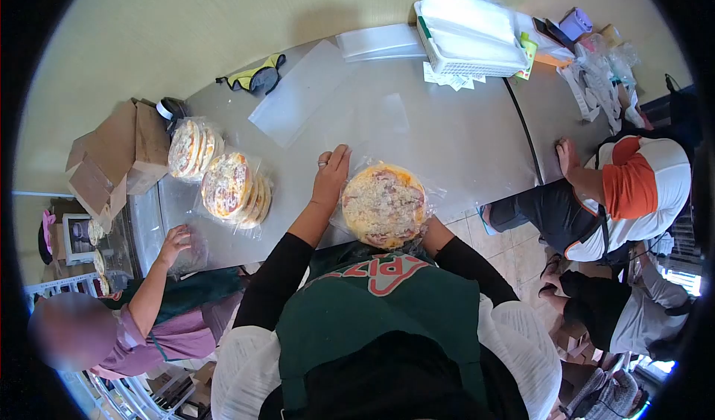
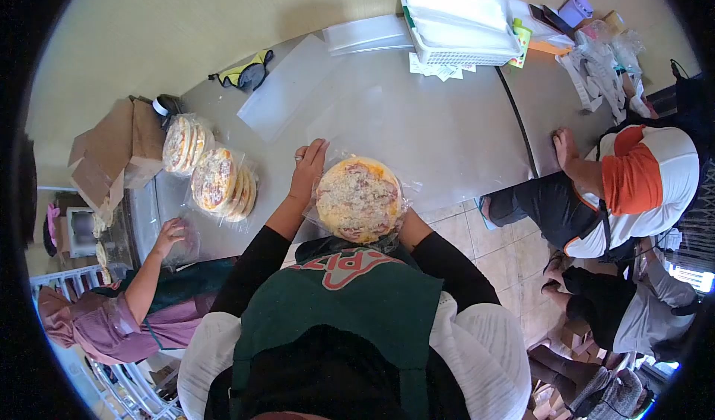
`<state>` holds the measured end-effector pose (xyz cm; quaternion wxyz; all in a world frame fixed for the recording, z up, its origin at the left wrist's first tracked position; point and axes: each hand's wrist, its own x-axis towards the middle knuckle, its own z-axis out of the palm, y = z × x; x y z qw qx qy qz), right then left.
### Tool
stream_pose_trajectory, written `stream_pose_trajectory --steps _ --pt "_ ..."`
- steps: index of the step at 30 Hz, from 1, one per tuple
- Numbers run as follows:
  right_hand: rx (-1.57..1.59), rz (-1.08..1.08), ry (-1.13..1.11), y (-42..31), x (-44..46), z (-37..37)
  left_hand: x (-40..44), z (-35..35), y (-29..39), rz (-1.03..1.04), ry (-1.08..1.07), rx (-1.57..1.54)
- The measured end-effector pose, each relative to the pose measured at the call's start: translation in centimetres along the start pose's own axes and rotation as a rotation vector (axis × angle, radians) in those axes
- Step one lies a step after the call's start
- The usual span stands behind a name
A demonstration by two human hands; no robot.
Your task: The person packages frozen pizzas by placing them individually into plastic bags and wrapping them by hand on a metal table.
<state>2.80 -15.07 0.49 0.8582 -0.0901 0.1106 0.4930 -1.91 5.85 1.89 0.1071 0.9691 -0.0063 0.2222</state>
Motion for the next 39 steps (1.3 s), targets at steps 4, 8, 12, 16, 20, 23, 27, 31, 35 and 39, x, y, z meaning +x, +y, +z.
stream_pose_trajectory --steps 4,8,12,16,20,23,27,31,35,39 --pt "0.008 -0.015 0.003 0.2 -0.2 -0.1 0.3 -0.9 0.5 0.044 -0.03 -0.001" --pt "0.02 -0.033 0.009 0.2 -0.7 -0.3 0.1 -0.5 0.5 0.031 -0.089 -0.118" --pt "0.026 -0.054 0.006 -0.2 -1.0 -0.2 0.8 -1.8 1.2 0.071 -0.114 -0.173" --pt "0.042 -0.073 0.004 -0.6 -1.0 -0.1 1.3 -2.8 1.8 0.08 -0.084 -0.201" --pt "0.047 -0.095 -0.008 -0.9 -1.2 -0.2 1.1 -2.0 1.7 0.129 -0.022 -0.143" --pt "0.055 -0.107 -0.017 -1.2 -1.2 -0.3 1.1 -2.1 1.9 0.172 -0.05 -0.138" --pt "0.079 -0.128 -0.028 -1.2 -1.2 -0.8 1.2 -2.9 2.9 0.193 -0.119 -0.213" --pt "0.101 -0.152 -0.049 -1.3 -0.9 -1.1 1.3 -3.1 3.1 0.175 -0.097 -0.307" --pt "0.126 -0.183 -0.075 -1.6 -0.8 -1.4 1.0 -2.8 2.4 0.225 -0.076 -0.336" --pt "0.146 -0.211 -0.105 -1.9 -0.8 -1.6 0.7 -2.3 2.5 0.245 -0.053 -0.407"
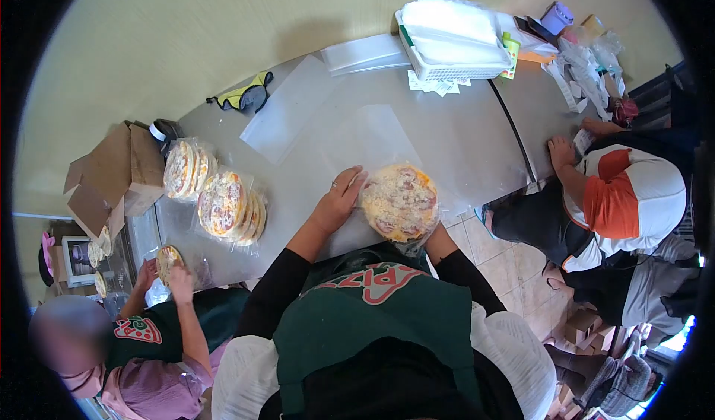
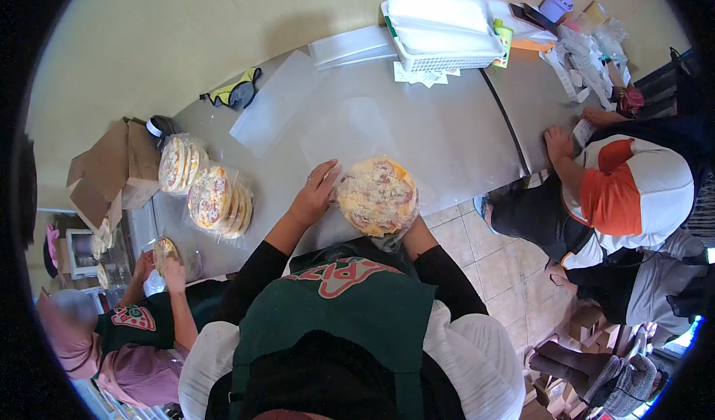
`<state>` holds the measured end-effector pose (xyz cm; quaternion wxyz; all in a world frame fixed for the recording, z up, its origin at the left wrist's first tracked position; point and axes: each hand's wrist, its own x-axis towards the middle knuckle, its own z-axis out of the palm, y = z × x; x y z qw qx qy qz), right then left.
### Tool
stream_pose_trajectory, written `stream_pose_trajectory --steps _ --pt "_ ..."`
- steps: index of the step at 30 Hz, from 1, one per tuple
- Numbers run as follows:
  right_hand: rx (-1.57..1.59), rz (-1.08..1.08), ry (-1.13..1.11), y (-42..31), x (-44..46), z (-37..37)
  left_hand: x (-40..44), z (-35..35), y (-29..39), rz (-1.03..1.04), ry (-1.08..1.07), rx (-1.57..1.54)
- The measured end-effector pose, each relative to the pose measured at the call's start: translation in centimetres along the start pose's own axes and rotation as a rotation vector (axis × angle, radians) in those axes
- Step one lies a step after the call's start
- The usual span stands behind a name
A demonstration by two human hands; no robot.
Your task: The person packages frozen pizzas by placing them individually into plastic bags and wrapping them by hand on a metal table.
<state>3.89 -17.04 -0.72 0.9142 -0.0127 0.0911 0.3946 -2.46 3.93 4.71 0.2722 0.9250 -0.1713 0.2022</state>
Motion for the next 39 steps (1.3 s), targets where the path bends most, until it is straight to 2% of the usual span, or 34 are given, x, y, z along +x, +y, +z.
stream_pose_trajectory --steps 5,11,20,23,29,34,39 --pt "0.027 -0.024 -0.027 -0.1 -0.1 -0.3 0.1 -0.1 0.4 0.05 -0.002 -0.041" --pt "0.06 -0.055 -0.052 0.1 -0.1 -0.7 0.2 0.4 1.0 0.046 0.007 0.051" --pt "-0.038 -0.168 -0.014 0.4 0.4 0.9 0.0 2.0 3.2 -0.039 0.012 0.085" --pt "-0.013 -0.161 -0.022 0.2 0.3 0.2 -0.1 1.9 3.5 -0.072 -0.122 0.094" --pt "-0.068 -0.177 0.056 0.7 1.2 -0.6 -1.4 3.3 3.3 -0.028 -0.135 0.127" --pt "-0.116 -0.171 0.125 0.8 1.1 -0.8 -2.4 3.6 3.1 -0.108 -0.199 0.042" --pt "-0.121 -0.153 0.064 0.8 1.7 -0.4 -1.9 2.8 3.8 -0.159 -0.246 -0.012"
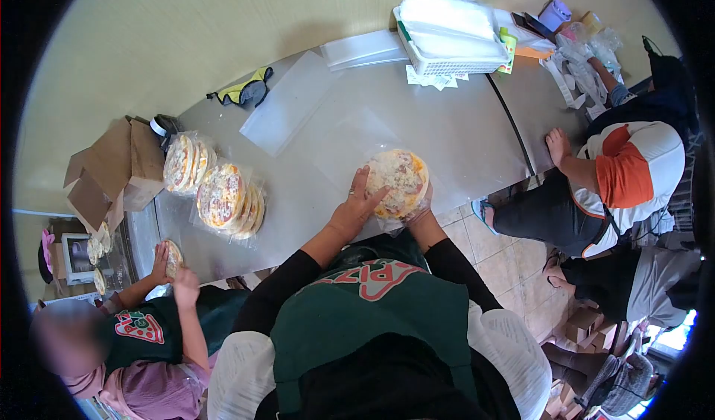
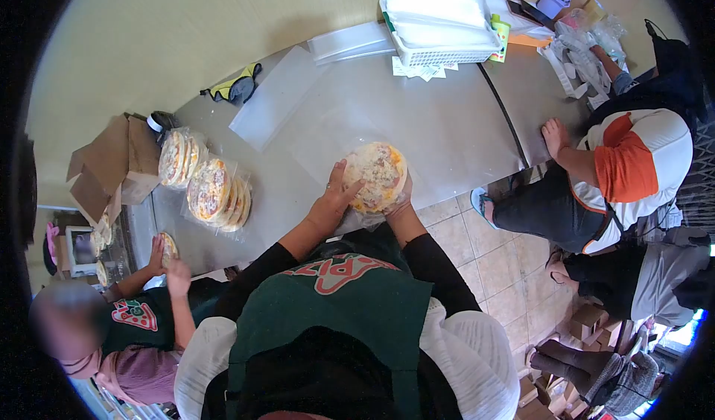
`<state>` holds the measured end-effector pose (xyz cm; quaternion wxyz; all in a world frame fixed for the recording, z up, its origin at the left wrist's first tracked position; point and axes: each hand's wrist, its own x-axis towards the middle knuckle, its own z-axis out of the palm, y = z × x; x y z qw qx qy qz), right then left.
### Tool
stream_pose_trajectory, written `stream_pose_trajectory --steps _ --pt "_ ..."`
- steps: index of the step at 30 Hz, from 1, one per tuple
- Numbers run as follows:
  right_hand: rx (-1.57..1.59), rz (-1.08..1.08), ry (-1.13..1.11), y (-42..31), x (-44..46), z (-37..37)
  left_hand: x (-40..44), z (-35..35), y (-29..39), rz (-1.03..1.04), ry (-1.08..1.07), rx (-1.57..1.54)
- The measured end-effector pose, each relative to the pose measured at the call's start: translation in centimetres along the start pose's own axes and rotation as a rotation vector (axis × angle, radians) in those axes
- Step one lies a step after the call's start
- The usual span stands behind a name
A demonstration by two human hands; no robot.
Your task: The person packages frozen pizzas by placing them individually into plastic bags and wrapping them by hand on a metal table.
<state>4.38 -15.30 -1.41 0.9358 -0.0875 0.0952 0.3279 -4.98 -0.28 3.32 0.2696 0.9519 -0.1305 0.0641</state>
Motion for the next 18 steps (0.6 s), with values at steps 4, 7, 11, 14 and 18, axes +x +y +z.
stream_pose_trajectory --steps 4,7,11,14,18 --pt "-0.006 0.031 -0.009 0.3 0.3 0.3 0.4 0.2 0.6 -0.053 -0.041 0.087" --pt "0.007 0.013 -0.011 0.6 0.0 0.2 0.4 0.7 0.4 -0.085 -0.044 0.037" --pt "0.02 -0.038 -0.034 0.8 0.3 0.6 0.1 1.2 0.2 -0.062 0.016 0.017" --pt "0.001 -0.016 0.006 0.7 0.5 1.3 0.1 1.0 0.3 -0.085 0.017 0.008" --pt "-0.013 0.003 0.0 0.5 0.6 1.3 0.1 0.3 0.5 -0.119 0.031 -0.05"
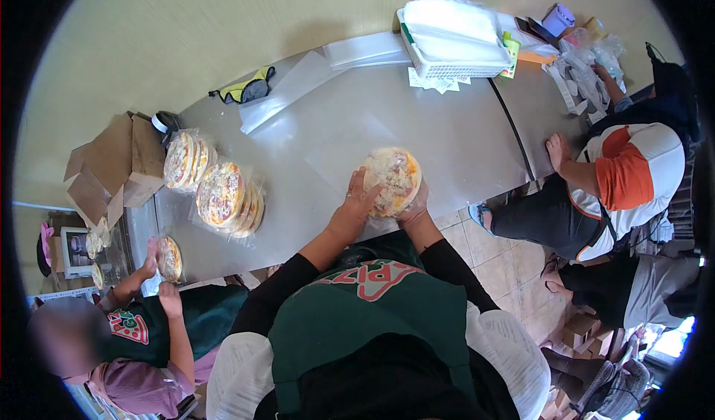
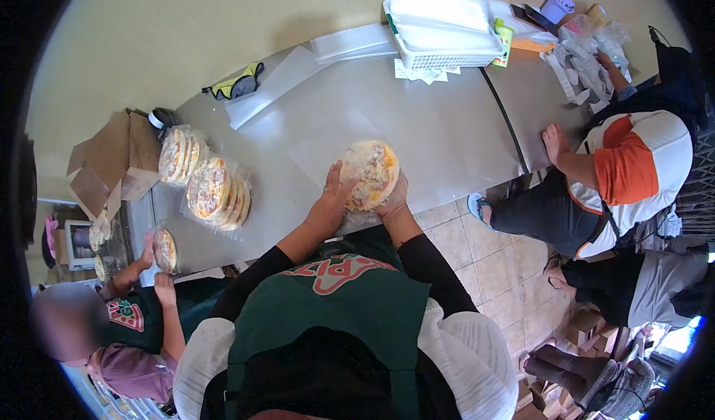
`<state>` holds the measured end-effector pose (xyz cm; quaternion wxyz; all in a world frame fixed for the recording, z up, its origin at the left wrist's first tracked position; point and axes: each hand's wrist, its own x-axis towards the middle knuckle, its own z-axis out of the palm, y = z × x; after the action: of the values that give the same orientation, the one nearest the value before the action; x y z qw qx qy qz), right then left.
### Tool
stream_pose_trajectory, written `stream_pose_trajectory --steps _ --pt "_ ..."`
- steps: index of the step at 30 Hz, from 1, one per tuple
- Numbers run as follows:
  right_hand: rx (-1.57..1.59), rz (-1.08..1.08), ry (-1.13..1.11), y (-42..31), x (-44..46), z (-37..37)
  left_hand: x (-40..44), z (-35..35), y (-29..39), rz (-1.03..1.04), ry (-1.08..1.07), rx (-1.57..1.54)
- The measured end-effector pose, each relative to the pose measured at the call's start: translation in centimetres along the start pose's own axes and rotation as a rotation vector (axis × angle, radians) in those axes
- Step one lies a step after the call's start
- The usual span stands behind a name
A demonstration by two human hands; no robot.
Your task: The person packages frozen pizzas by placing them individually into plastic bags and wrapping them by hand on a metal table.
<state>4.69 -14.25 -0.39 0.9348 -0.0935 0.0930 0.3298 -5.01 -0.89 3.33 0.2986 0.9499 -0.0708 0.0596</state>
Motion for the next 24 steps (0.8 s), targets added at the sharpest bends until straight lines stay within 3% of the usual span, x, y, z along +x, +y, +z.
stream_pose_trajectory --steps 7,11,13,16,20,23,24 --pt "0.015 -0.02 0.09 0.5 -0.2 1.5 -1.1 1.3 -1.2 0.072 0.192 -0.305" --pt "0.09 -0.124 0.009 1.4 1.9 2.0 -0.7 0.7 -0.2 0.009 0.127 -0.231" --pt "0.09 -0.182 -0.064 1.8 2.5 2.3 -0.1 1.0 -0.3 0.018 0.24 -0.268" --pt "-0.023 -0.063 0.038 1.3 2.5 1.0 -0.4 1.4 -1.2 -0.1 0.265 -0.322" --pt "-0.065 0.136 -0.03 -0.5 2.0 1.2 -1.4 1.4 -1.6 -0.365 0.209 -0.454" --pt "-0.086 0.186 -0.021 -1.1 1.5 2.8 -1.7 1.5 -1.6 -0.171 0.362 -0.061" --pt "-0.073 0.167 -0.014 -0.9 1.5 2.9 -1.7 1.5 -1.6 -0.183 0.374 -0.092"
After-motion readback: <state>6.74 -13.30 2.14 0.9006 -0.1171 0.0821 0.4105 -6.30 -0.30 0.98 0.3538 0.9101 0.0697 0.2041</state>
